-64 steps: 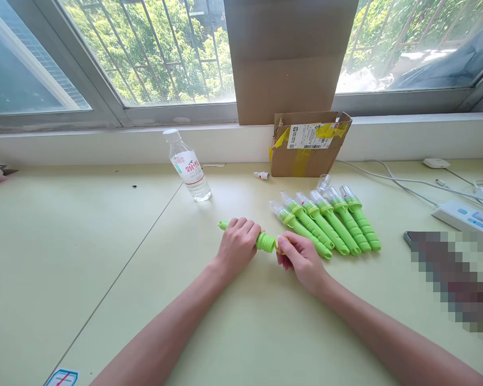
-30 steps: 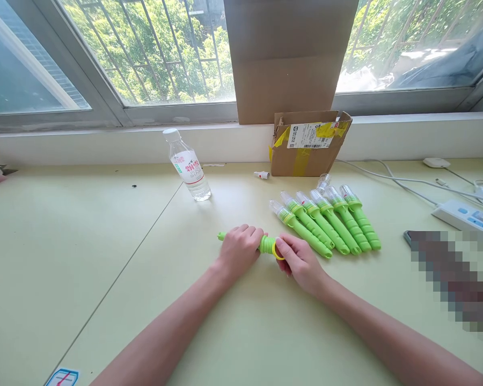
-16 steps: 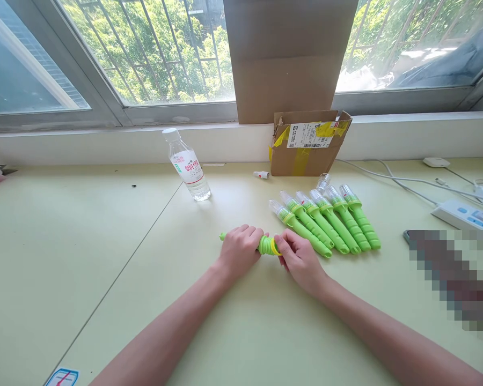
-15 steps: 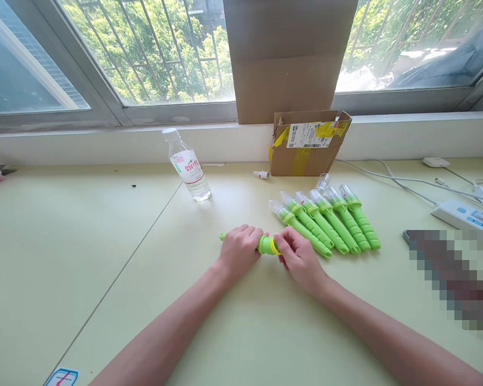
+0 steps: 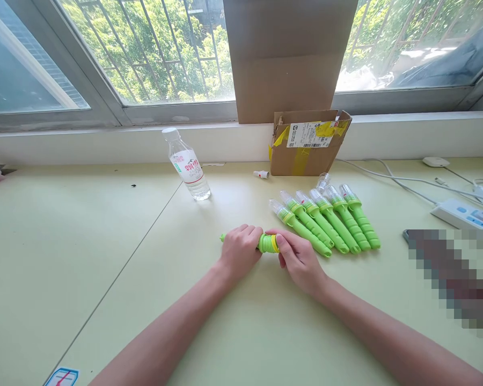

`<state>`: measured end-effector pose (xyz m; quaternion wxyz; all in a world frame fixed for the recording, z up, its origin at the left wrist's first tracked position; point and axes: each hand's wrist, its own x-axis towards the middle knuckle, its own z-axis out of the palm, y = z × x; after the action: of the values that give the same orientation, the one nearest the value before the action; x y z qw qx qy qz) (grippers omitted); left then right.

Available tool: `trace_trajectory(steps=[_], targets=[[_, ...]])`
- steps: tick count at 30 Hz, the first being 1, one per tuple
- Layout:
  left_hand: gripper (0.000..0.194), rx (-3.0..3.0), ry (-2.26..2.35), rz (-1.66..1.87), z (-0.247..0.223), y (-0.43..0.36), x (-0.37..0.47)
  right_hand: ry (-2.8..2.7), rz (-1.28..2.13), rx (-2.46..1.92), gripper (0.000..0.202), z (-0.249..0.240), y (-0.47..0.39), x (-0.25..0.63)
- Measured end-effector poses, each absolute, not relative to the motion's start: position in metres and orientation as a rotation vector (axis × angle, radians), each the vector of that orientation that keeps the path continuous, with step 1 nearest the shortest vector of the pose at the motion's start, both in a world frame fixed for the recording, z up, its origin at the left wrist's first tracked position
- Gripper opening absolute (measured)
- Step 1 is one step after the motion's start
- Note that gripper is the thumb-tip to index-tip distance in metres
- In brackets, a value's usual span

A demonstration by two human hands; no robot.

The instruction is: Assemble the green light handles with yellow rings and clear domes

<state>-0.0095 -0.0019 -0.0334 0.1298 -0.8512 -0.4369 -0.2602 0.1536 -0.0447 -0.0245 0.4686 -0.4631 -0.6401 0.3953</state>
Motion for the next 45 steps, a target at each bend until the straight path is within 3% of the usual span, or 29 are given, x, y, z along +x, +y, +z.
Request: trace_trajectory(steps=[17, 33, 45], targets=[[0.009, -2.460, -1.485, -0.720, -0.030, -0.010, -0.004, -1.468, 1.275, -1.096, 0.045, -0.025, -0.040, 0.155], [0.015, -2.466, -1.491, -0.908, -0.027, -0.006, -0.006, -1.458, 1.511, -0.932, 0.050, -0.017, -0.039, 0.164], [0.017, -2.494, -1.483, -0.889, -0.031, -0.007, -0.006, -1.393, 1.510, -0.974, 0.054, -0.018, -0.038, 0.159]])
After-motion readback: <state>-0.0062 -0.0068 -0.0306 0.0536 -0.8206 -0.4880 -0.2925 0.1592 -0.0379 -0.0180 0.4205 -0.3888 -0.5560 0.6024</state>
